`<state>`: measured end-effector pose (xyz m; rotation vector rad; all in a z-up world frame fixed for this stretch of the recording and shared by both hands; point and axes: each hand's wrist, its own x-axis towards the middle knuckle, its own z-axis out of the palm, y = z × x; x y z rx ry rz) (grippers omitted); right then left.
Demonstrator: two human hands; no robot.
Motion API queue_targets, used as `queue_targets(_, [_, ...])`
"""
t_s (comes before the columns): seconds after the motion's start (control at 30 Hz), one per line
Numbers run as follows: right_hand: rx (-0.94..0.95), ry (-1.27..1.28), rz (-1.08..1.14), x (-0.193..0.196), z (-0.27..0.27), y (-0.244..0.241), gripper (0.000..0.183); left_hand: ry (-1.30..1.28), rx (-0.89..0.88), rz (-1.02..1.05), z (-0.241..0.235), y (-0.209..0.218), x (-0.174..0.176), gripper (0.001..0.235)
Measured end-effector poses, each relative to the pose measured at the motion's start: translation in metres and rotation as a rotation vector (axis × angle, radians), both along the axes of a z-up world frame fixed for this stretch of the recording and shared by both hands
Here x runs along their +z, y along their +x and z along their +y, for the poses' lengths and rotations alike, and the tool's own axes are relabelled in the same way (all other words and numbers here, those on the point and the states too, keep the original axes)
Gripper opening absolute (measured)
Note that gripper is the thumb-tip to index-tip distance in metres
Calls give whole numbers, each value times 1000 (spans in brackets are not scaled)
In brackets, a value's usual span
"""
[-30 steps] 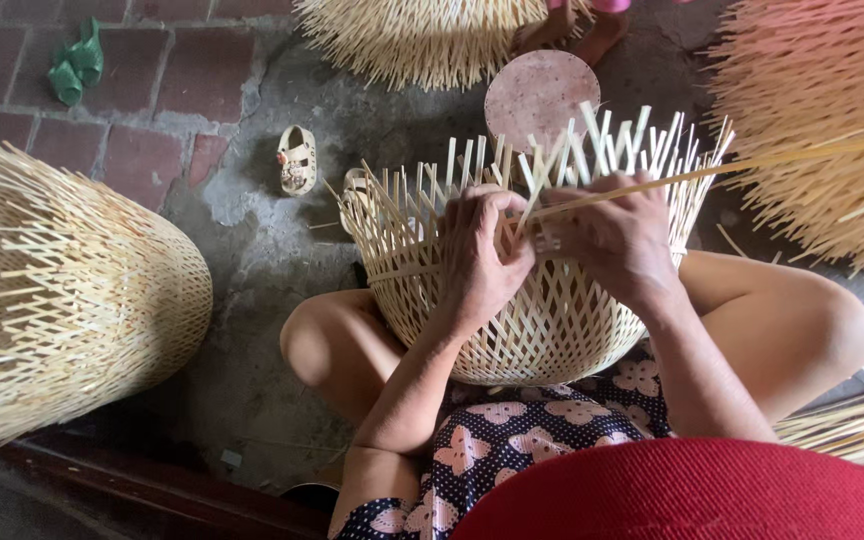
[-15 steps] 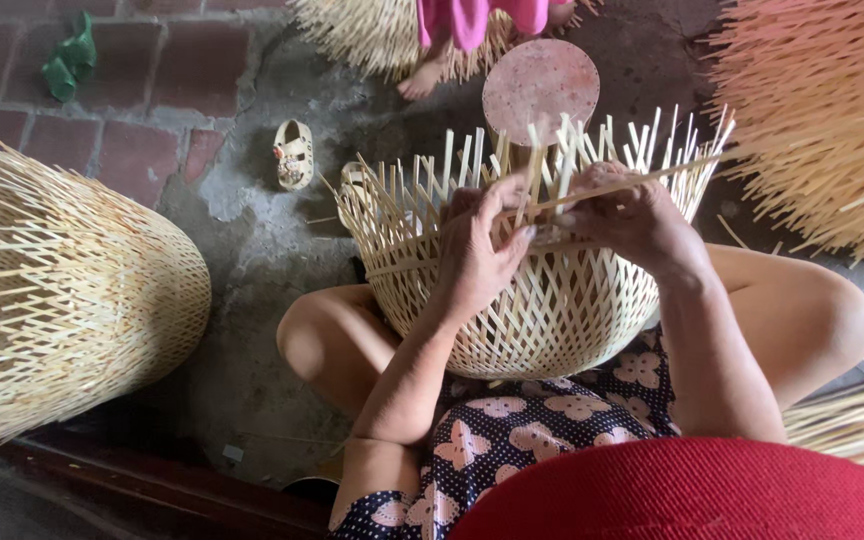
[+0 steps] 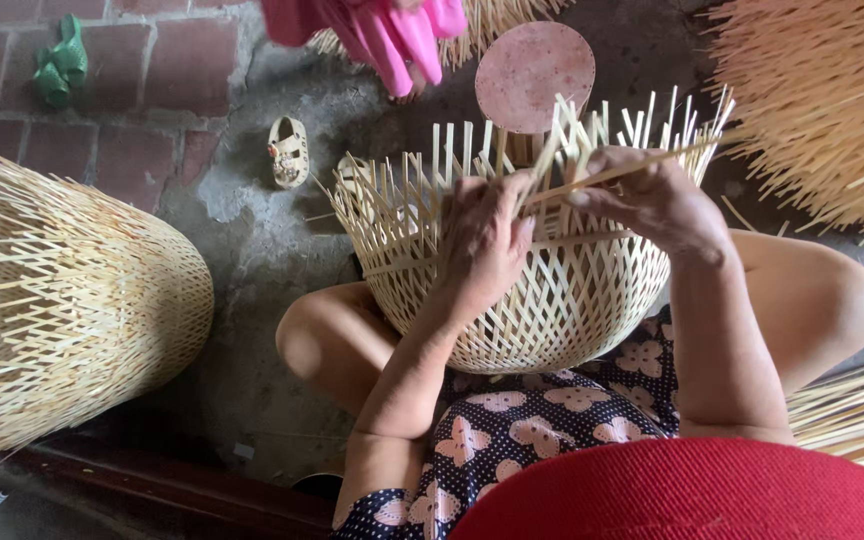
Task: The person weaves a basket by hand, interlacing thin bamboo strips through the vertical ribs of a partially completed basket held on their lap. The person continues the weaving pattern around the basket's circumference.
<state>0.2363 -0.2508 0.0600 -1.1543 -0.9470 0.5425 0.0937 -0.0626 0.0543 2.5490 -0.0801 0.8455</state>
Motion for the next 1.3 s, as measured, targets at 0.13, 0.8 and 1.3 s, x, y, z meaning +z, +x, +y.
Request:
queue_targets(0.13, [-10,28,152,-7,-12,-4,8,-156,-65,69,2,-1,7,67])
queue_targets(0.8, [16,-229,566,33,18,-24,20,-282,-130,124,4,-4,4,89])
queue_targets(1.3, [-98,198,7,23,-5,-57,28,-217,-108,126,4,-1,20,93])
